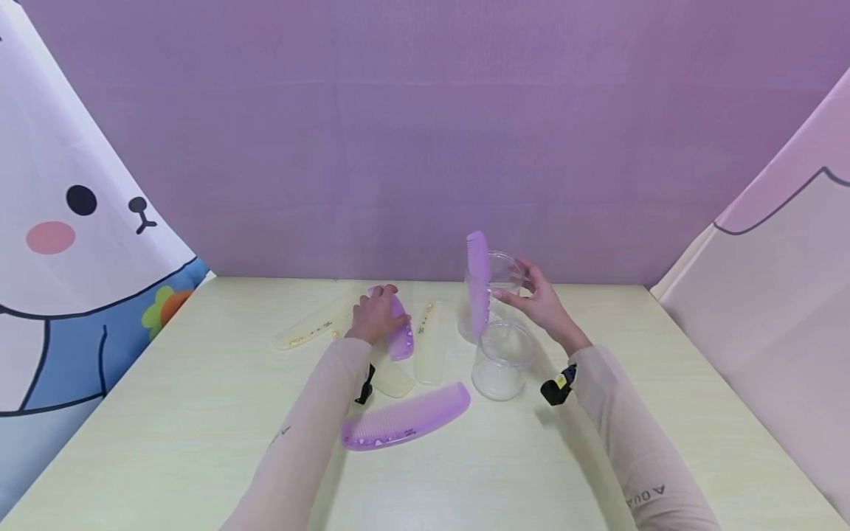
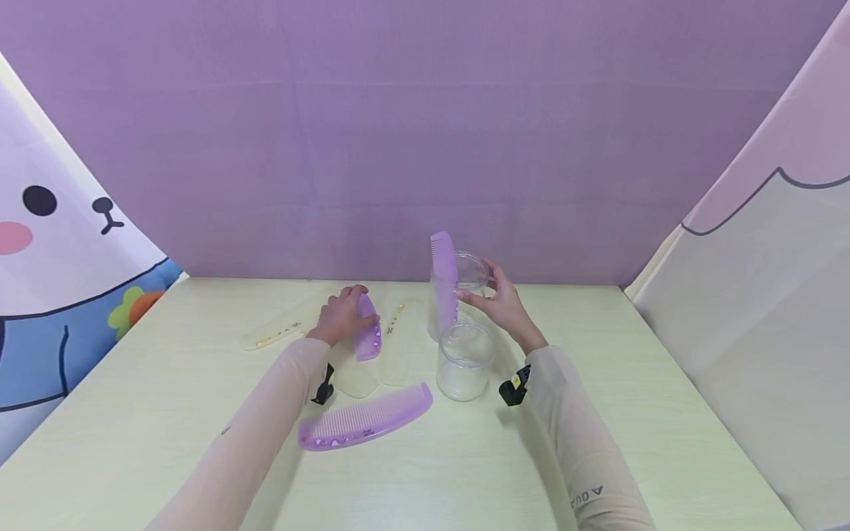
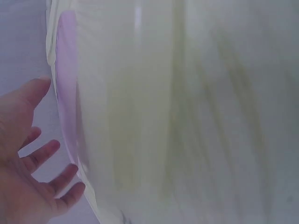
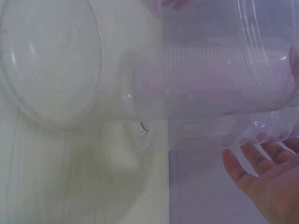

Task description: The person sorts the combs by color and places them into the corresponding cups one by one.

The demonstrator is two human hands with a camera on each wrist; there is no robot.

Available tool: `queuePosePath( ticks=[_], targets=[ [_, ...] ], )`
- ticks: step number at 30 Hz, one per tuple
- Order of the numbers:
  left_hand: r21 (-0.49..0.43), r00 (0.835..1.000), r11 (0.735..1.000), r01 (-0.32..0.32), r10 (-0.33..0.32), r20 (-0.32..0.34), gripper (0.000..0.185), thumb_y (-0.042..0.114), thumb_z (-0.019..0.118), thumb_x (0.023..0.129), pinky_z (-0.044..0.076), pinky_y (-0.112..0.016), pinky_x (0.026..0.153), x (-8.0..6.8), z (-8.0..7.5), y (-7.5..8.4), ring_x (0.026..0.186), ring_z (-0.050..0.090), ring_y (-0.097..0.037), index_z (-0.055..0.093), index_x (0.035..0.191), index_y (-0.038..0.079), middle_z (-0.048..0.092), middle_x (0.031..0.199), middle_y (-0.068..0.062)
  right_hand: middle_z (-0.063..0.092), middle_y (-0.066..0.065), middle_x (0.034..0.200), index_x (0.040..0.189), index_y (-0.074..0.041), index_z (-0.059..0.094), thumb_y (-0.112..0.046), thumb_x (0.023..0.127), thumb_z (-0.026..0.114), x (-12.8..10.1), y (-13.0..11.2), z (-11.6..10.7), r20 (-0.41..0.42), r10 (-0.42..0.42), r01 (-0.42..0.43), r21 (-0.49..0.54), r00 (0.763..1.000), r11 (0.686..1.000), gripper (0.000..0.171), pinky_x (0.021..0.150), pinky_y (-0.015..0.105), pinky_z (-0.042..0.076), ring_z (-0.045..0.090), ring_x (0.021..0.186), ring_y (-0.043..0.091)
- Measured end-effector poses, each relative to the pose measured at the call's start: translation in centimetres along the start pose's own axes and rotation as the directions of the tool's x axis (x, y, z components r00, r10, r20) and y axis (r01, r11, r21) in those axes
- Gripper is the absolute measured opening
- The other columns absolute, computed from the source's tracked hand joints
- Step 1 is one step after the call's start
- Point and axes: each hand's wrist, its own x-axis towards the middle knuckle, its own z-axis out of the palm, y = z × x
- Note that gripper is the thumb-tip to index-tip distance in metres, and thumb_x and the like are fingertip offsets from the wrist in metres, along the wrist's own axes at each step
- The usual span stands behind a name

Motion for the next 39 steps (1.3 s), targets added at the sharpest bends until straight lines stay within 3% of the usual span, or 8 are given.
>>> queuePosePath(
  ticks=[6, 13, 21, 39],
  targets=[
    [0.018, 1.0, 1.0, 0.014, -0.015, 0.007, 0.066, 0.04, 0.066, 0.08, 0.036, -0.055, 0.094, 0.1, 0.2, 0.0, 0.114, 0.043, -0.043, 0.038, 0.134, 0.013, 0.039, 0.139, -0.016, 0.028, 0.015, 0.147, 0.145, -0.011, 0.015, -0.023, 0.082, 0.067, 0.0, 0.0, 0.0, -0.002, 0.004, -0.004, -0.009, 1.0, 1.0, 0.083, 0.107, 0.054, 0.028, 0.029, 0.133, 0.036],
    [0.039, 1.0, 0.999, 0.023, -0.024, 0.012, 0.069, 0.042, 0.066, 0.08, 0.036, -0.056, 0.094, 0.2, 0.4, 0.2, 0.113, 0.043, -0.044, 0.037, 0.134, 0.013, 0.04, 0.137, -0.016, 0.025, 0.023, 0.146, 0.144, -0.002, 0.014, -0.013, 0.084, 0.064, -1.1, -2.9, 0.3, 0.014, 0.028, -0.028, 0.012, 1.0, 1.0, 0.079, 0.108, 0.055, 0.024, 0.026, 0.133, 0.041],
    [0.048, 0.999, 0.998, 0.034, -0.035, 0.013, 0.069, 0.045, 0.066, 0.079, 0.036, -0.056, 0.095, 0.2, 0.4, 0.1, 0.113, 0.042, -0.043, 0.038, 0.134, 0.013, 0.043, 0.133, -0.018, 0.026, 0.023, 0.146, 0.144, -0.001, 0.014, -0.013, 0.084, 0.064, -1.3, -3.1, 0.3, 0.014, 0.025, -0.025, 0.01, 1.0, 1.0, 0.079, 0.108, 0.054, 0.026, 0.027, 0.133, 0.041],
    [-0.191, 0.997, 0.979, 0.071, -0.071, 0.007, 0.077, 0.032, 0.079, 0.066, 0.04, -0.054, 0.092, 0.5, 0.4, -0.1, 0.114, 0.04, -0.04, 0.04, 0.131, 0.014, 0.039, 0.131, -0.02, 0.025, 0.023, 0.146, 0.144, -0.003, 0.014, -0.012, 0.084, 0.064, -1.3, -3.2, 0.3, 0.015, 0.024, -0.024, 0.014, 1.0, 1.0, 0.079, 0.107, 0.054, 0.027, 0.028, 0.132, 0.041]
  ],
)
